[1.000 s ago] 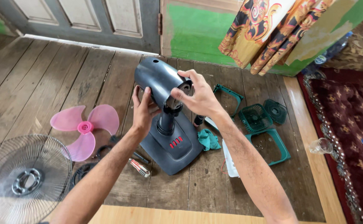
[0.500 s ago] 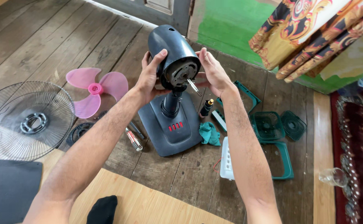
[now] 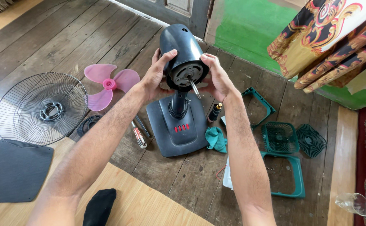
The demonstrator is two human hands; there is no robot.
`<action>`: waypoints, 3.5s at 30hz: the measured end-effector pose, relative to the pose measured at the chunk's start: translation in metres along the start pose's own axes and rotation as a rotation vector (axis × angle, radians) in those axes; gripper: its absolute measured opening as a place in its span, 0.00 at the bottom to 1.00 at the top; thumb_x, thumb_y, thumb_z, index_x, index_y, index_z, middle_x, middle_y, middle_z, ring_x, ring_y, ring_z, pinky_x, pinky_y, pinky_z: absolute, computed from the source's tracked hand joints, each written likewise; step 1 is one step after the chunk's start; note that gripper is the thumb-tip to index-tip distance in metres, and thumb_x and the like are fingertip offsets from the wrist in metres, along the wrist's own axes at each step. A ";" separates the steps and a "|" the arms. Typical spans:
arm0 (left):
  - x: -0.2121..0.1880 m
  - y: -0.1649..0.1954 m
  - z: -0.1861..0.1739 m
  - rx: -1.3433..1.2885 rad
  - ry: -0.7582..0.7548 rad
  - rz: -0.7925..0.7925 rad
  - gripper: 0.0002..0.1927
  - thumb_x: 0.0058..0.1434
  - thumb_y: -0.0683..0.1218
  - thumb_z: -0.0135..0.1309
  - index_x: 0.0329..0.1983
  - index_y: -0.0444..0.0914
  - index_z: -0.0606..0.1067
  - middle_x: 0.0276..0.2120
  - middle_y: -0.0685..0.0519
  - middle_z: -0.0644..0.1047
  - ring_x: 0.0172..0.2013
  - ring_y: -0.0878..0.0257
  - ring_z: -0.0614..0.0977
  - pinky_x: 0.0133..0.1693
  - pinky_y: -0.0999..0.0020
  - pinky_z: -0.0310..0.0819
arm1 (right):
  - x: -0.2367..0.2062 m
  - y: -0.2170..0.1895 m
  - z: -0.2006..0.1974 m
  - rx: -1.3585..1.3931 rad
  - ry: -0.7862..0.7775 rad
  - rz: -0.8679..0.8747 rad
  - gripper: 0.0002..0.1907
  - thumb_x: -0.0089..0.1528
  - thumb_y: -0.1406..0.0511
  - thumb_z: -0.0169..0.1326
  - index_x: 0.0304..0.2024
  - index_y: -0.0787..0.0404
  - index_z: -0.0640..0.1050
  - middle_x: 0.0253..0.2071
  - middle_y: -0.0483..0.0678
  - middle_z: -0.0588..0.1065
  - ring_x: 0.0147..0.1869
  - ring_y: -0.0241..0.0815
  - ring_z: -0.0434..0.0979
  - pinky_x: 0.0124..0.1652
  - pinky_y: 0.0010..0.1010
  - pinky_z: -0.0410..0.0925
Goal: The person services a pedestal fan on the floor. They use a screwdriver on the motor housing, handle small parts, wipe the fan's rear housing with a cloth, and fit the housing back over the motor, aligning and pressing it into place.
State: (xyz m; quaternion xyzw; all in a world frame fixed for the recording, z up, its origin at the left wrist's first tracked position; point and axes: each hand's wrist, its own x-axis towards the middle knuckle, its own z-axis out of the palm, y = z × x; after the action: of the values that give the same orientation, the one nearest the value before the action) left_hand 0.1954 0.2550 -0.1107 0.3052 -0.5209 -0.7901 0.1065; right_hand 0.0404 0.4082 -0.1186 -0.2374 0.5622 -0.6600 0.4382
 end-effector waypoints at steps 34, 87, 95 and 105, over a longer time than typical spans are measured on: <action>-0.041 -0.005 -0.003 0.978 0.368 0.889 0.46 0.50 0.63 0.75 0.62 0.36 0.67 0.56 0.38 0.73 0.55 0.45 0.78 0.55 0.52 0.76 | -0.013 -0.020 0.010 -0.054 0.044 0.033 0.49 0.52 0.44 0.59 0.73 0.40 0.55 0.71 0.49 0.58 0.62 0.59 0.72 0.45 0.61 0.75; -0.028 -0.118 0.023 0.058 -0.275 0.488 0.17 0.76 0.52 0.50 0.59 0.39 0.79 0.38 0.64 0.69 0.39 0.74 0.66 0.43 0.75 0.62 | -0.045 0.024 -0.012 0.116 -0.055 -0.086 0.56 0.52 0.49 0.66 0.76 0.36 0.50 0.64 0.48 0.67 0.56 0.47 0.74 0.48 0.43 0.68; -0.030 -0.114 0.022 0.149 -0.234 0.489 0.17 0.73 0.55 0.48 0.54 0.40 0.77 0.36 0.66 0.72 0.38 0.75 0.69 0.43 0.77 0.65 | -0.052 0.017 -0.007 0.085 -0.023 -0.014 0.54 0.52 0.49 0.65 0.75 0.37 0.51 0.64 0.49 0.65 0.57 0.50 0.75 0.48 0.56 0.72; -0.032 -0.101 0.023 0.195 -0.228 0.462 0.18 0.73 0.57 0.46 0.52 0.41 0.76 0.37 0.63 0.73 0.41 0.74 0.72 0.44 0.73 0.68 | -0.056 0.007 -0.011 0.057 0.012 -0.030 0.44 0.57 0.55 0.62 0.73 0.36 0.58 0.66 0.48 0.65 0.56 0.49 0.73 0.46 0.52 0.76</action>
State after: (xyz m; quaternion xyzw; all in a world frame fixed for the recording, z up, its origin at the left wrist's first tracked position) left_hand 0.2219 0.3324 -0.1825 0.0960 -0.6589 -0.7202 0.1947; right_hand 0.0622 0.4615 -0.1175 -0.2293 0.5419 -0.6837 0.4317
